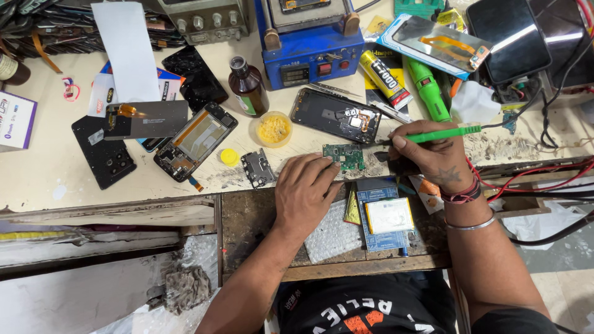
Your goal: The person holds a disassembled phone motherboard steady on the cluttered workbench with one hand while using a green-handled soldering iron with the other, working on the circuit board among scattered phone parts, batteries, and repair tools.
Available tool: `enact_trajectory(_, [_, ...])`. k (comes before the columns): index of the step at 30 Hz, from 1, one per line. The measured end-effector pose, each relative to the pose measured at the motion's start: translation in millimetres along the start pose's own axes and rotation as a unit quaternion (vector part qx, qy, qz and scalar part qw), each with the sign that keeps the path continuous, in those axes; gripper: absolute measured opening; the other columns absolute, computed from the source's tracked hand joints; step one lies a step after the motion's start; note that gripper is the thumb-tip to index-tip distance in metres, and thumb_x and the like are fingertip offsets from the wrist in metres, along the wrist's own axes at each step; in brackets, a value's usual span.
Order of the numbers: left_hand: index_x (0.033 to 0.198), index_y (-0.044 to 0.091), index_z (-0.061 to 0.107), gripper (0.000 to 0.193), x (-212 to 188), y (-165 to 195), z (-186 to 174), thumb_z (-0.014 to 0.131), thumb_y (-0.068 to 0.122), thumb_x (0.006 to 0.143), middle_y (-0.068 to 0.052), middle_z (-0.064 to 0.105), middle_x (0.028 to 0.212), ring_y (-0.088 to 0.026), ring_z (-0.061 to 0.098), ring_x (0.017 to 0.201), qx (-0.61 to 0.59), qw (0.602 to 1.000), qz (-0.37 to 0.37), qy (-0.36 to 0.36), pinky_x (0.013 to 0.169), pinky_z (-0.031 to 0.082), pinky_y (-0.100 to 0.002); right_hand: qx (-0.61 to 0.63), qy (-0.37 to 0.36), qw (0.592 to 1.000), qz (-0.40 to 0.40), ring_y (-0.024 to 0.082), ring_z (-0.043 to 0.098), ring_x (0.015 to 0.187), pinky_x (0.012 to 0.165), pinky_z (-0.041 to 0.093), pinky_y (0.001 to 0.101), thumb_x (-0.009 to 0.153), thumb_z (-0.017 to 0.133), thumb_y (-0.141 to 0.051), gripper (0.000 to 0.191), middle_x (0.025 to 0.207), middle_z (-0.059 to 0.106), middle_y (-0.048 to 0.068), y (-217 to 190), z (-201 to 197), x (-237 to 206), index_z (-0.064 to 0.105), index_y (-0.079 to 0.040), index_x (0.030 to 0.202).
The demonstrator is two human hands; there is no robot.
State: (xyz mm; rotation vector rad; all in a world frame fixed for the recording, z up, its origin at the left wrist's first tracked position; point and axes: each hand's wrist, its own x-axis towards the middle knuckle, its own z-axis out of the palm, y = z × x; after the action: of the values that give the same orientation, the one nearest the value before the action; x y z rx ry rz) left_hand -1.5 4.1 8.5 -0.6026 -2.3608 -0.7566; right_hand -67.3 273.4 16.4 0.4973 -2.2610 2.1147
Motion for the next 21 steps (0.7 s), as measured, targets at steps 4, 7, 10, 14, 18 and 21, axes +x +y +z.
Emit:
enact_trajectory(4, [0.107,0.008,0.076,0.038,-0.5,0.1,0.3,0.088,0.017,0.072,-0.004,0.069,0.113,-0.024,0.064,0.116,-0.002,1.000,0.000,-0.003,0.102,0.051,-0.043,-0.006,-0.011,1.000,-0.010,0.014,0.071,0.080,0.073,0.060,0.0272,0.099,0.073,-0.005,0.010,0.090,0.073,0.008,-1.5,-0.5,-1.1,0.072,0.003,0.104])
enact_trajectory(7, [0.108,0.008,0.076,0.037,-0.2,0.6,0.9,0.088,0.017,0.074,-0.004,0.069,0.113,-0.024,0.064,0.116,-0.002,1.000,-0.003,-0.001,0.102,0.051,-0.042,0.003,-0.002,1.000,0.003,0.014,0.071,0.081,0.074,0.060,0.0272,0.098,0.074,-0.005,0.011,0.091,0.072,0.008,-1.9,-0.3,-1.1,0.071,0.003,0.105])
enact_trajectory(10, [0.107,0.008,0.076,0.036,0.3,0.0,-0.1,0.087,0.016,0.075,-0.004,0.069,0.114,-0.024,0.064,0.116,0.002,1.000,0.005,0.000,0.103,0.050,-0.043,0.001,0.002,1.000,0.012,0.014,0.072,0.081,0.074,0.060,0.0272,0.098,0.074,-0.006,0.011,0.091,0.073,0.008,-2.3,0.0,-1.1,0.072,0.003,0.105])
enact_trajectory(14, [0.108,0.008,0.076,0.037,0.7,1.2,-0.3,0.087,0.016,0.073,-0.004,0.069,0.113,-0.025,0.064,0.116,-0.005,1.000,0.001,-0.001,0.103,0.050,-0.043,0.005,-0.002,1.000,0.011,0.014,0.072,0.081,0.075,0.060,0.0272,0.098,0.073,-0.006,0.011,0.092,0.073,0.008,-3.6,-0.2,-2.5,0.072,0.003,0.105])
enact_trajectory(18, [0.108,0.008,0.076,0.036,0.8,1.2,-0.7,0.087,0.016,0.074,-0.004,0.069,0.114,-0.024,0.064,0.116,-0.002,1.000,0.003,0.002,0.103,0.050,-0.043,-0.006,-0.002,1.000,0.013,0.014,0.072,0.080,0.074,0.060,0.0273,0.097,0.074,-0.005,0.011,0.091,0.073,0.008,-3.6,0.0,-1.1,0.072,0.003,0.104])
enact_trajectory(21, [0.109,0.008,0.076,0.037,0.3,0.4,-1.4,0.087,0.015,0.074,-0.004,0.069,0.114,-0.024,0.064,0.116,-0.004,1.000,0.001,-0.002,0.103,0.051,-0.043,0.008,-0.003,1.000,0.002,0.014,0.071,0.081,0.074,0.060,0.0269,0.099,0.073,-0.006,0.011,0.091,0.073,0.008,-2.8,1.0,-0.8,0.072,0.003,0.106])
